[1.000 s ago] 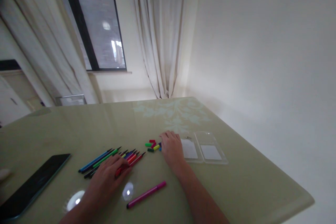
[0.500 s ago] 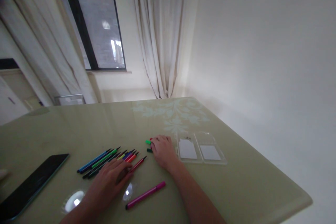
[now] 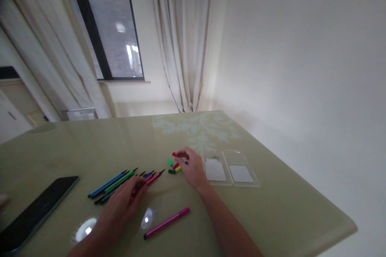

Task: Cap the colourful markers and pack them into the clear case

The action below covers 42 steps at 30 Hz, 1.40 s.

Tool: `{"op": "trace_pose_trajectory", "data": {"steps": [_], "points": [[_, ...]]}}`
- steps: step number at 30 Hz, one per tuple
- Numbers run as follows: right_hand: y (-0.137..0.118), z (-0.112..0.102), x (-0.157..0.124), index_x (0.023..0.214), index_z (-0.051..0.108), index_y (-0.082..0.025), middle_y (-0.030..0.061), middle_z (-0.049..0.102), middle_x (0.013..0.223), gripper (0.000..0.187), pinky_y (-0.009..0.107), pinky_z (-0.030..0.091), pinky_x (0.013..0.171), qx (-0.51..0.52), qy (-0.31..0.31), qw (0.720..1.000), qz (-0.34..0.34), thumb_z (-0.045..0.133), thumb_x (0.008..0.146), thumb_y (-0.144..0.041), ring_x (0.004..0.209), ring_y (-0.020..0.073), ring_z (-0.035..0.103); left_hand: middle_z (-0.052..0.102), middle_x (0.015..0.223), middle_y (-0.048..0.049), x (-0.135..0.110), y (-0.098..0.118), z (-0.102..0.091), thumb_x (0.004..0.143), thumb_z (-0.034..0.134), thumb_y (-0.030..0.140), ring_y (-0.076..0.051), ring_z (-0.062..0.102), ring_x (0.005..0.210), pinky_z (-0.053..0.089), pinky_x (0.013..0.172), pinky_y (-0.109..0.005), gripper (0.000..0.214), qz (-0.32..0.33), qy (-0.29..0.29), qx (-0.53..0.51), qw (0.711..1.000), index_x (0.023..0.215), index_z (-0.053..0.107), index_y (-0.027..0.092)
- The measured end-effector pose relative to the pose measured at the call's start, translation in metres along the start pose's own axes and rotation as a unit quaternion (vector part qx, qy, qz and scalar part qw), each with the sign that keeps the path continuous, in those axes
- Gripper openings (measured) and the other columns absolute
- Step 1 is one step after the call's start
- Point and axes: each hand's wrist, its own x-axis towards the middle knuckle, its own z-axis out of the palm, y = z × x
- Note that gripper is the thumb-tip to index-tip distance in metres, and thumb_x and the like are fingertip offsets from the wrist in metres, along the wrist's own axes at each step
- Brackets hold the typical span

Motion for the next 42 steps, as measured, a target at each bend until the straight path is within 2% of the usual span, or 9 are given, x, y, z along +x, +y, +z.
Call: {"op": "trace_pose_trajectory", "data": {"steps": [3,8,18,24,28,34,39,42], "points": [[-0.008,-0.006,-0.006,0.106,0.072,-0.020,0.0073,0.077,0.101,0.023,0.034,0.055,0.081,0.112,-0.050,0.992,0.017,0.071,0.090,-0.036,0.089,0.0208,0.072,0.076,0.110,-0.0051,0.000,0.002,0.000,0.102,0.047,0.043,-0.023,0.073,0.098,0.060,0.084,-0.037,0.029,-0.003,0.028,-0.036,0.999,0.115,0.067,0.026],[-0.018,-0.008,-0.013,0.101,0.076,-0.022,0.0058,0.075,0.099,0.018,0.032,0.054,0.081,0.090,-0.083,0.992,-0.018,0.070,0.092,-0.037,0.090,0.0192,0.069,0.077,0.113,-0.0042,0.002,0.008,-0.005,0.103,0.046,0.045,-0.022,0.073,0.102,0.060,0.090,-0.035,0.032,0.039,0.080,-0.061,0.994,0.115,0.070,0.028],[-0.024,-0.005,-0.015,0.098,0.079,-0.025,0.0052,0.073,0.100,0.013,0.034,0.053,0.087,0.108,-0.106,0.987,-0.046,0.073,0.091,-0.034,0.096,0.0199,0.068,0.076,0.112,-0.0049,0.002,0.006,-0.003,0.103,0.049,0.040,-0.022,0.072,0.102,0.059,0.089,-0.034,0.029,0.043,0.056,-0.066,0.995,0.118,0.071,0.028],[-0.025,-0.002,-0.017,0.093,0.082,-0.028,0.0031,0.078,0.093,0.011,0.034,0.053,0.088,0.095,-0.141,0.984,-0.045,0.075,0.089,-0.035,0.091,0.0196,0.071,0.078,0.107,-0.0038,0.002,0.006,-0.002,0.102,0.052,0.041,-0.020,0.074,0.097,0.061,0.085,-0.030,0.027,0.081,0.080,-0.062,0.992,0.112,0.074,0.027],[-0.021,-0.003,-0.017,0.091,0.083,-0.028,0.0026,0.079,0.089,0.011,0.033,0.054,0.086,0.104,-0.141,0.984,-0.031,0.080,0.085,-0.038,0.088,0.0201,0.072,0.081,0.109,-0.0025,0.001,0.004,0.000,0.102,0.055,0.042,-0.020,0.077,0.097,0.061,0.087,-0.028,0.028,0.119,0.088,-0.055,0.987,0.116,0.076,0.029],[-0.017,0.002,-0.020,0.085,0.084,-0.027,0.0028,0.079,0.082,0.016,0.034,0.055,0.084,0.137,-0.137,0.980,-0.044,0.084,0.080,-0.042,0.080,0.0198,0.072,0.082,0.102,-0.0010,0.001,0.001,0.002,0.101,0.057,0.038,-0.017,0.079,0.087,0.062,0.077,-0.022,0.025,0.163,0.105,-0.051,0.980,0.111,0.078,0.028],[-0.020,-0.002,-0.017,0.087,0.083,-0.025,0.0031,0.079,0.084,0.016,0.032,0.055,0.081,0.099,-0.138,0.985,-0.026,0.084,0.080,-0.040,0.083,0.0205,0.072,0.082,0.099,0.0005,-0.002,0.006,0.003,0.099,0.060,0.038,-0.017,0.078,0.084,0.061,0.078,-0.022,0.022,0.131,0.078,-0.042,0.987,0.110,0.076,0.028],[-0.016,-0.009,-0.012,0.103,0.080,-0.023,0.0047,0.079,0.095,0.021,0.032,0.055,0.080,0.097,-0.087,0.991,0.005,0.073,0.090,-0.038,0.087,0.0211,0.073,0.079,0.098,-0.0018,-0.006,0.014,0.002,0.099,0.058,0.036,-0.018,0.075,0.086,0.060,0.080,-0.026,0.021,0.102,0.016,-0.025,0.994,0.108,0.075,0.028]]}}
